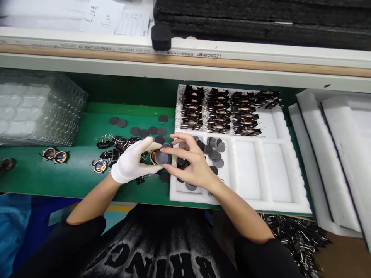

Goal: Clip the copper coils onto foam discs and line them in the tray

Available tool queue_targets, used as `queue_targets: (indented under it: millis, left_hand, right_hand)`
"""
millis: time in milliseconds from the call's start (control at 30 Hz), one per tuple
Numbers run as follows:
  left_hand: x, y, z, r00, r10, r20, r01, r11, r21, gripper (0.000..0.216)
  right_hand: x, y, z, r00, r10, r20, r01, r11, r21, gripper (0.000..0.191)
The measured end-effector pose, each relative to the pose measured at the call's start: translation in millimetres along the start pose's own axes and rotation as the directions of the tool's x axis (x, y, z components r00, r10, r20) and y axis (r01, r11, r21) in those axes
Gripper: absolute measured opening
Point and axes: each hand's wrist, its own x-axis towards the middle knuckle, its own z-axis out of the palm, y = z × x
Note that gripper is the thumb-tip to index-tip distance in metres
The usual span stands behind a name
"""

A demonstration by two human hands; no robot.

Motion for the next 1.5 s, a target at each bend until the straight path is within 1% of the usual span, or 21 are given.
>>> queue_targets:
  millis: [67, 167, 267, 333, 400, 500, 567, 600, 700, 767, 833, 900, 967, 1033, 1067, 1100, 1167, 1267, 1333, 1433, 1500]
  left_hand:
    - [-2, -1, 0, 1.0, -0.006, 0.007, 0.006, 0.999, 0.04, 0.095]
    - [-4, 0, 4, 0.998, -0.022, 0.052, 0.018, 0.997, 0.081, 0.093]
    - [-1, 4, 8, 0.994, -0.04, 0.099, 0.03, 0.994, 0.101, 0.089]
    - [3, 6, 6, 0.989, -0.029, 0.144, 0.013, 0.994, 0.112, 0.076]
    - [8, 6, 0, 0.978, -0.025, 0.206, -0.001, 0.992, 0.129, 0.066]
    - [13, 2, -15, 0.965, -0.097, 0.245, 0.043, 0.975, 0.216, 0.056]
    - [13, 1, -22, 0.928, -0.159, 0.337, 0.055, 0.953, 0.299, 0.044]
    - [12, 3, -23, 0.892, -0.18, 0.415, 0.034, 0.941, 0.335, 0.043]
    - [8, 9, -19, 0.763, -0.211, 0.611, -0.079, 0.908, 0.412, 0.049]
    - [7, 12, -15, 0.733, -0.187, 0.654, -0.138, 0.901, 0.412, 0.043]
    - [11, 13, -14, 0.738, -0.148, 0.658, -0.152, 0.914, 0.376, 0.04]
    - [19, 13, -16, 0.796, -0.181, 0.578, -0.067, 0.922, 0.382, 0.045]
    - [29, 16, -15, 0.876, -0.287, 0.388, 0.104, 0.898, 0.428, 0.048]
    - [38, 22, -10, 0.917, -0.347, 0.197, 0.235, 0.868, 0.437, 0.048]
    - [41, 24, -6, 0.927, -0.347, 0.145, 0.257, 0.866, 0.429, 0.047]
    - [44, 27, -2, 0.934, -0.334, 0.128, 0.256, 0.874, 0.414, 0.046]
    - [46, 29, 5, 0.938, -0.301, 0.171, 0.227, 0.908, 0.352, 0.046]
    - [48, 24, 8, 0.932, -0.278, 0.23, 0.217, 0.941, 0.259, 0.044]
    - [49, 19, 5, 0.91, -0.329, 0.254, 0.259, 0.927, 0.273, 0.049]
    - [54, 15, 0, 0.814, -0.468, 0.343, 0.366, 0.873, 0.323, 0.051]
    - [58, 15, -2, 0.746, -0.519, 0.418, 0.416, 0.853, 0.316, 0.048]
  right_hand:
    - [-2, 4, 4, 0.997, 0.075, 0.005, -0.075, 0.997, 0.03, 0.039]
    - [-5, 6, 10, 0.97, 0.229, 0.087, -0.242, 0.948, 0.205, 0.049]
    - [-5, 6, 13, 0.895, 0.418, 0.159, -0.446, 0.809, 0.382, 0.052]
    - [-3, 5, 12, 0.841, 0.501, 0.205, -0.539, 0.741, 0.4, 0.039]
    - [-1, 7, 8, 0.81, 0.546, 0.212, -0.582, 0.71, 0.397, 0.024]
    - [1, 11, -2, 0.804, 0.581, 0.125, -0.556, 0.662, 0.503, 0.018]
    - [1, 15, -9, 0.798, 0.601, 0.048, -0.504, 0.622, 0.6, 0.022]
    - [1, 16, -13, 0.791, 0.611, 0.027, -0.484, 0.599, 0.637, 0.024]
    - [1, 19, -20, 0.779, 0.625, 0.038, -0.478, 0.555, 0.681, 0.029]
    - [0, 18, -23, 0.782, 0.62, 0.063, -0.49, 0.55, 0.676, 0.029]
    - [0, 17, -26, 0.797, 0.597, 0.09, -0.494, 0.559, 0.666, 0.027]
    - [-1, 15, -28, 0.827, 0.544, 0.141, -0.493, 0.582, 0.647, 0.025]
    - [-1, 14, -29, 0.859, 0.468, 0.208, -0.489, 0.626, 0.607, 0.023]
    - [-2, 13, -28, 0.879, 0.401, 0.258, -0.473, 0.667, 0.576, 0.023]
    - [-2, 12, -26, 0.883, 0.38, 0.276, -0.469, 0.673, 0.572, 0.023]
    - [-2, 12, -25, 0.884, 0.369, 0.286, -0.467, 0.669, 0.578, 0.023]
    - [-3, 11, -23, 0.882, 0.379, 0.28, -0.469, 0.647, 0.601, 0.021]
    - [-4, 11, -24, 0.875, 0.434, 0.213, -0.467, 0.647, 0.603, 0.022]
    - [-4, 12, -26, 0.869, 0.459, 0.187, -0.474, 0.661, 0.581, 0.025]
    - [-5, 15, -29, 0.859, 0.476, 0.189, -0.493, 0.669, 0.557, 0.025]
    - [-4, 16, -29, 0.857, 0.479, 0.188, -0.495, 0.67, 0.553, 0.024]
